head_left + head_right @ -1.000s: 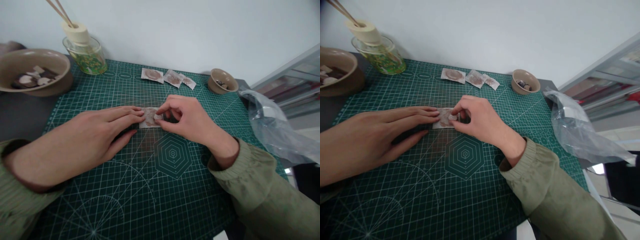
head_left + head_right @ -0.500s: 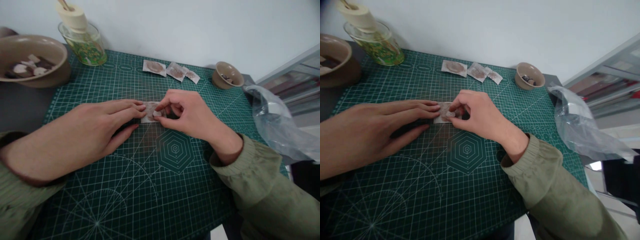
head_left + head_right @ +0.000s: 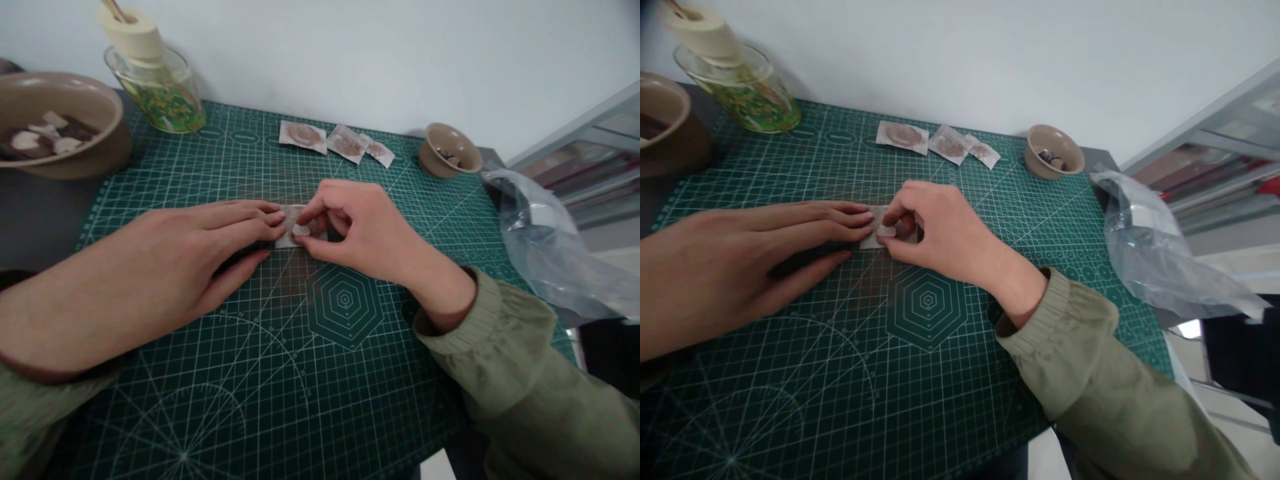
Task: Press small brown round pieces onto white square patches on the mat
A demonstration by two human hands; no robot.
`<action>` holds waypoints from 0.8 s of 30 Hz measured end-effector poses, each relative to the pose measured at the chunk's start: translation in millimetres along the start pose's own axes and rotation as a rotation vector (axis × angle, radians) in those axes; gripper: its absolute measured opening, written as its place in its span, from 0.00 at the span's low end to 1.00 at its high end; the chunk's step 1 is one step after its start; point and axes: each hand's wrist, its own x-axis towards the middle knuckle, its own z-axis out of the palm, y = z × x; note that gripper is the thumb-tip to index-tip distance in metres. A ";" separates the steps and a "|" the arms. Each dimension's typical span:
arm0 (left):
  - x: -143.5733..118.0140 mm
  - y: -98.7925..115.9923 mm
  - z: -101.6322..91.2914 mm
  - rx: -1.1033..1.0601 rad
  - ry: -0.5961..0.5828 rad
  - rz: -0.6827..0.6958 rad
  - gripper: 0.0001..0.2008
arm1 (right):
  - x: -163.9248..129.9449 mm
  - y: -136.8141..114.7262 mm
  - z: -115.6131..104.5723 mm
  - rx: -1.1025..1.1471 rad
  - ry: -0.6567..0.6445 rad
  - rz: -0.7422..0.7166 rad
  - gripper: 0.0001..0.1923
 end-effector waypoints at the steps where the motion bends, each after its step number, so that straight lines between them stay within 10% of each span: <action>1: 0.2 0.5 -0.5 0.005 0.007 0.008 0.26 | -0.4 0.8 -0.5 0.010 -0.004 -0.006 0.04; 11: -2.7 -4.0 3.4 -0.068 0.002 -0.027 0.24 | 0.7 -10.5 7.3 0.287 0.139 0.115 0.10; 24: 9.5 27.8 0.0 -0.436 0.406 -0.173 0.05 | 0.2 -21.3 12.6 0.826 0.004 0.133 0.22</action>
